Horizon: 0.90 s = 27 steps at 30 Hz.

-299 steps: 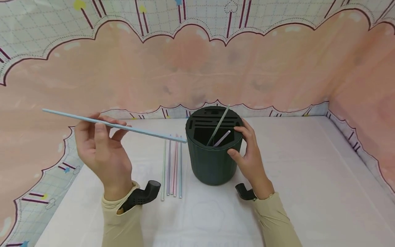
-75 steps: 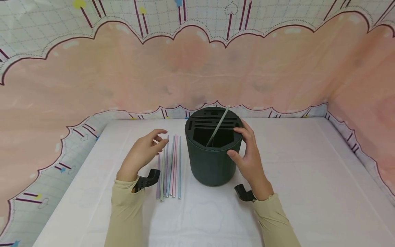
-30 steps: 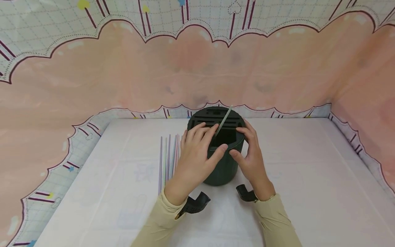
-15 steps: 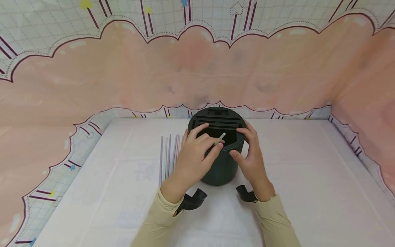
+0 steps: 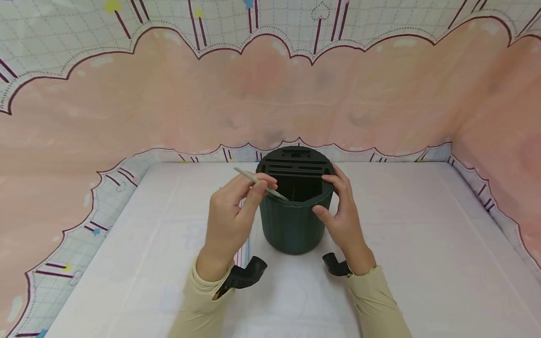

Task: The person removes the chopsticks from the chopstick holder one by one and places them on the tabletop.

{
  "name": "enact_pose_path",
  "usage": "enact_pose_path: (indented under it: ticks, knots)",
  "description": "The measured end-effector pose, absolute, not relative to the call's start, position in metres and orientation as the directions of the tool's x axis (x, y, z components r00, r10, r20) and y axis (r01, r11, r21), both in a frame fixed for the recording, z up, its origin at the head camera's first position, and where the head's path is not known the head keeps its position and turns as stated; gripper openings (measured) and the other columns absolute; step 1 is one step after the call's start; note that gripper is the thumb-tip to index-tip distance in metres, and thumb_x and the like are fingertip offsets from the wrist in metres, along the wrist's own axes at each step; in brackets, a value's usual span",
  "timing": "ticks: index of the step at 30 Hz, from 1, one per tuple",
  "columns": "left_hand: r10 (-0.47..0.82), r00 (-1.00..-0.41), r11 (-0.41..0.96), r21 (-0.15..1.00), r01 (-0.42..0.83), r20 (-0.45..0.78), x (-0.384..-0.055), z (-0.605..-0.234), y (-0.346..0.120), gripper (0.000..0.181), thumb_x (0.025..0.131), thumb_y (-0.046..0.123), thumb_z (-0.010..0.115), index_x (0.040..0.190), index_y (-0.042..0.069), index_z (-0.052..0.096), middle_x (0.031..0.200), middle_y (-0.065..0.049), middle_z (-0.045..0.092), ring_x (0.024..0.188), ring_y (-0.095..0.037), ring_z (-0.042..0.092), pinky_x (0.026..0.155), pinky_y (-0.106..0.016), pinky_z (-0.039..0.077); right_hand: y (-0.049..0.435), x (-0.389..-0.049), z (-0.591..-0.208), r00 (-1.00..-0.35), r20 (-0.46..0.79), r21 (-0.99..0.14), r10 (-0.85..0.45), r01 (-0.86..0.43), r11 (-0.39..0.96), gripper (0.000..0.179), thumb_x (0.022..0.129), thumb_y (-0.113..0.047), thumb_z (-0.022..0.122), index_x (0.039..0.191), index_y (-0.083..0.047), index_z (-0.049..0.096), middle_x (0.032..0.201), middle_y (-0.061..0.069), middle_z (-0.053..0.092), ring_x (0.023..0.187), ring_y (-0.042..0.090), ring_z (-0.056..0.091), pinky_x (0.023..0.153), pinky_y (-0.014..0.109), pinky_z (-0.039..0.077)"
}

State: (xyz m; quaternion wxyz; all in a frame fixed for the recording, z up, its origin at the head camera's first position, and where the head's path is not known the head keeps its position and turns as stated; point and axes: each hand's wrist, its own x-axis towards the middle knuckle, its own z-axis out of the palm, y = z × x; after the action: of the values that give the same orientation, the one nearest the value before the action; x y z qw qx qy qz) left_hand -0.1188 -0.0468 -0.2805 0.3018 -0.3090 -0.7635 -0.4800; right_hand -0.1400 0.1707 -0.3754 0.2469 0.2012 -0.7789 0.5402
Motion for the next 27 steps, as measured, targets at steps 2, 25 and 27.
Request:
enact_pose_path:
  ticks: [2,25,27]
  knots:
    - [0.111,-0.610,0.260,0.570,0.780,0.784,-0.116,-0.276,-0.054,0.019,0.095,0.017,0.050,0.094,0.005,0.066,0.088,-0.003,0.066,0.081,-0.009,0.060,0.067,-0.020,0.047,0.170,-0.139,-0.375,-0.800,0.598,-0.747,-0.042,-0.576,0.331,0.076,0.080,-0.057,0.057,0.134,-0.007,0.036,0.151,0.001,0.021,0.137,0.021,0.023,0.109,0.029,0.023]
    - [-0.078,-0.891,0.396,0.834,0.383,0.446,-0.146,-0.287,-0.145,0.032,0.093,0.039,0.050,0.092,0.011,0.065,0.067,-0.005,0.060,0.055,-0.012,0.060,0.053,-0.026,0.054,0.168,-0.139,-0.376,-0.798,0.601,-0.748,-0.038,-0.579,0.323,0.074,0.082,-0.055,0.057,0.134,-0.006,0.036,0.151,0.001,0.021,0.137,0.021,0.024,0.110,0.029,0.023]
    - [-0.066,-0.931,0.483,0.828,0.286,0.360,-0.156,-0.296,-0.150,0.033,0.092,0.044,0.049,0.094,0.015,0.066,0.066,-0.006,0.060,0.056,-0.013,0.059,0.053,-0.025,0.053,0.168,-0.139,-0.376,-0.801,0.598,-0.747,-0.037,-0.573,0.336,0.074,0.082,-0.054,0.057,0.135,-0.007,0.036,0.151,0.001,0.020,0.137,0.020,0.024,0.110,0.027,0.022]
